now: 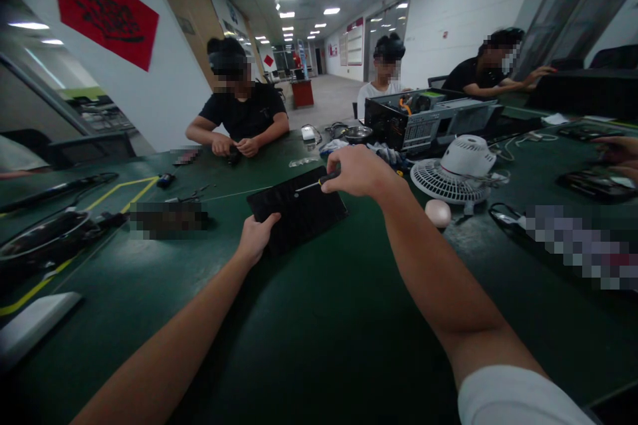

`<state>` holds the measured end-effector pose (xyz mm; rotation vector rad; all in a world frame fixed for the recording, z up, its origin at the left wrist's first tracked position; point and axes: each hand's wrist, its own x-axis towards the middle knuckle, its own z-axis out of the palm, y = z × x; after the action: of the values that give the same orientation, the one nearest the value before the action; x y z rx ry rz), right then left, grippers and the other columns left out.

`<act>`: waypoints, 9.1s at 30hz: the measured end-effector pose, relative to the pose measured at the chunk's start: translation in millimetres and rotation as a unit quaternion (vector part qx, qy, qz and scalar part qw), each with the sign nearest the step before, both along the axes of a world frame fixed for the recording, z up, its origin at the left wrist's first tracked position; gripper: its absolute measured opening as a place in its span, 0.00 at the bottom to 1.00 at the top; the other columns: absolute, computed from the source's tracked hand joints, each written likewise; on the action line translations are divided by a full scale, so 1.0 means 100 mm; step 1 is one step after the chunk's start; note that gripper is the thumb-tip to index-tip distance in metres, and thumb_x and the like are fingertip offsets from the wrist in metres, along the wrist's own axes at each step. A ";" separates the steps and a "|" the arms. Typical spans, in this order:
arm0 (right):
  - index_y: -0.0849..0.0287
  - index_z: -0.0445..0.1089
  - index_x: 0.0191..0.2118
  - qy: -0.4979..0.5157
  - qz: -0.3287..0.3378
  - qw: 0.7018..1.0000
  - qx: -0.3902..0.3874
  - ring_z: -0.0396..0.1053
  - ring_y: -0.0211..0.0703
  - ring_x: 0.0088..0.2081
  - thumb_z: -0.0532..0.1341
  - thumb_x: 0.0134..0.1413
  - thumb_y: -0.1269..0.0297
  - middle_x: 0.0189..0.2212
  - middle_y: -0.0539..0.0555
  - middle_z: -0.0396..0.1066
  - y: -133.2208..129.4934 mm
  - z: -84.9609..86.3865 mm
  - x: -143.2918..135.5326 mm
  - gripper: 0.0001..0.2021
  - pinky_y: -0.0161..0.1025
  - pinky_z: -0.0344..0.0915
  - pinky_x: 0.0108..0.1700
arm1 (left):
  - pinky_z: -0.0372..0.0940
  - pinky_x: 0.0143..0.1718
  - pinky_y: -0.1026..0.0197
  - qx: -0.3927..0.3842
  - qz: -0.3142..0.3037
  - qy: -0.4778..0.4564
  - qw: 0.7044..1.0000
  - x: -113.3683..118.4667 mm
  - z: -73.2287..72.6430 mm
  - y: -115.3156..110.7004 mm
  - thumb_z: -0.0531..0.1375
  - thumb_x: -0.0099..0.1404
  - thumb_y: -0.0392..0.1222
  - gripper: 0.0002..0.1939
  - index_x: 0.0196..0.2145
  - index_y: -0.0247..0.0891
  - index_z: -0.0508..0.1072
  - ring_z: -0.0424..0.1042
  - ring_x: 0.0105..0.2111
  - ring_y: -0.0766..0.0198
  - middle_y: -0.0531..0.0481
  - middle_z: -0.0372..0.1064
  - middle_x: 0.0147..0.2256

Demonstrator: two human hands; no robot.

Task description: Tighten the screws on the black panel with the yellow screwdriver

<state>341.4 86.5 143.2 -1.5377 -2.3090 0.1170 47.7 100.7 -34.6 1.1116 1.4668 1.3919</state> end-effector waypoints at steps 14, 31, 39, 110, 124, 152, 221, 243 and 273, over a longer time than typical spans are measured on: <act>0.53 0.85 0.44 -0.020 -0.015 0.999 0.026 0.79 0.57 0.46 0.69 0.56 0.54 0.43 0.59 0.84 0.03 -0.04 -0.03 0.13 0.49 0.69 0.46 | 0.76 0.48 0.47 -0.012 0.013 -0.005 1.000 0.02 0.05 -0.05 0.77 0.50 0.50 0.22 0.38 0.35 0.81 0.82 0.39 0.48 0.41 0.83 0.39; 0.53 0.87 0.45 -0.032 -0.035 0.999 0.011 0.79 0.61 0.46 0.69 0.56 0.55 0.43 0.60 0.83 0.06 -0.07 -0.07 0.13 0.51 0.71 0.46 | 0.77 0.46 0.48 -0.016 0.014 -0.010 1.000 0.04 0.05 -0.06 0.77 0.50 0.49 0.23 0.40 0.34 0.81 0.82 0.38 0.50 0.41 0.83 0.38; 0.53 0.86 0.45 -0.049 -0.021 0.999 0.003 0.78 0.60 0.47 0.68 0.57 0.54 0.44 0.60 0.83 0.10 -0.08 -0.05 0.15 0.50 0.70 0.45 | 0.76 0.45 0.48 -0.009 0.007 -0.009 1.000 0.03 0.02 -0.06 0.76 0.51 0.50 0.22 0.40 0.35 0.82 0.82 0.39 0.49 0.42 0.83 0.39; 0.48 0.88 0.47 -0.043 -0.016 0.997 0.060 0.79 0.61 0.49 0.68 0.56 0.65 0.46 0.57 0.86 -0.04 -0.02 -0.17 0.15 0.53 0.70 0.49 | 0.75 0.47 0.48 -0.013 0.003 -0.005 1.000 0.03 0.06 -0.08 0.76 0.51 0.50 0.21 0.40 0.36 0.81 0.81 0.39 0.49 0.42 0.82 0.39; 0.49 0.88 0.46 -0.051 -0.015 0.997 0.064 0.79 0.60 0.47 0.68 0.56 0.61 0.44 0.58 0.85 -0.06 -0.04 -0.19 0.14 0.51 0.71 0.47 | 0.76 0.46 0.48 -0.015 0.010 -0.003 1.000 0.02 0.03 -0.06 0.76 0.50 0.51 0.22 0.39 0.36 0.81 0.81 0.37 0.49 0.43 0.81 0.37; 0.53 0.86 0.47 -0.072 -0.047 0.996 0.034 0.79 0.61 0.46 0.67 0.56 0.60 0.43 0.60 0.84 -0.08 -0.03 -0.10 0.15 0.50 0.69 0.44 | 0.75 0.43 0.51 -0.003 0.010 0.009 1.000 0.02 0.00 -0.05 0.75 0.50 0.53 0.24 0.40 0.34 0.82 0.81 0.37 0.50 0.42 0.82 0.37; 0.49 0.88 0.51 -0.091 -0.066 0.993 0.033 0.79 0.65 0.52 0.69 0.57 0.62 0.49 0.61 0.85 -0.06 -0.03 -0.21 0.16 0.55 0.74 0.50 | 0.73 0.44 0.51 -0.008 0.008 0.005 1.000 0.03 0.04 -0.06 0.76 0.50 0.51 0.22 0.39 0.36 0.81 0.79 0.36 0.52 0.44 0.81 0.36; 0.59 0.86 0.51 -0.141 -0.048 0.989 -0.015 0.80 0.63 0.49 0.58 0.69 0.51 0.46 0.67 0.84 -0.10 0.02 -0.13 0.22 0.55 0.73 0.50 | 0.75 0.45 0.49 -0.015 0.016 -0.001 1.000 0.03 0.06 -0.06 0.77 0.47 0.52 0.24 0.38 0.36 0.81 0.81 0.37 0.50 0.43 0.81 0.36; 0.55 0.87 0.48 -0.089 -0.033 0.995 0.005 0.80 0.63 0.49 0.64 0.63 0.54 0.45 0.63 0.85 -0.11 0.01 -0.18 0.17 0.53 0.73 0.48 | 0.75 0.46 0.47 -0.008 0.007 0.008 1.000 0.01 0.02 -0.05 0.76 0.49 0.53 0.23 0.38 0.35 0.80 0.80 0.37 0.50 0.45 0.80 0.35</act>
<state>322.9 75.5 144.1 -1.6802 -2.3854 -0.0509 49.2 95.6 -32.4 1.1061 1.4969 1.3827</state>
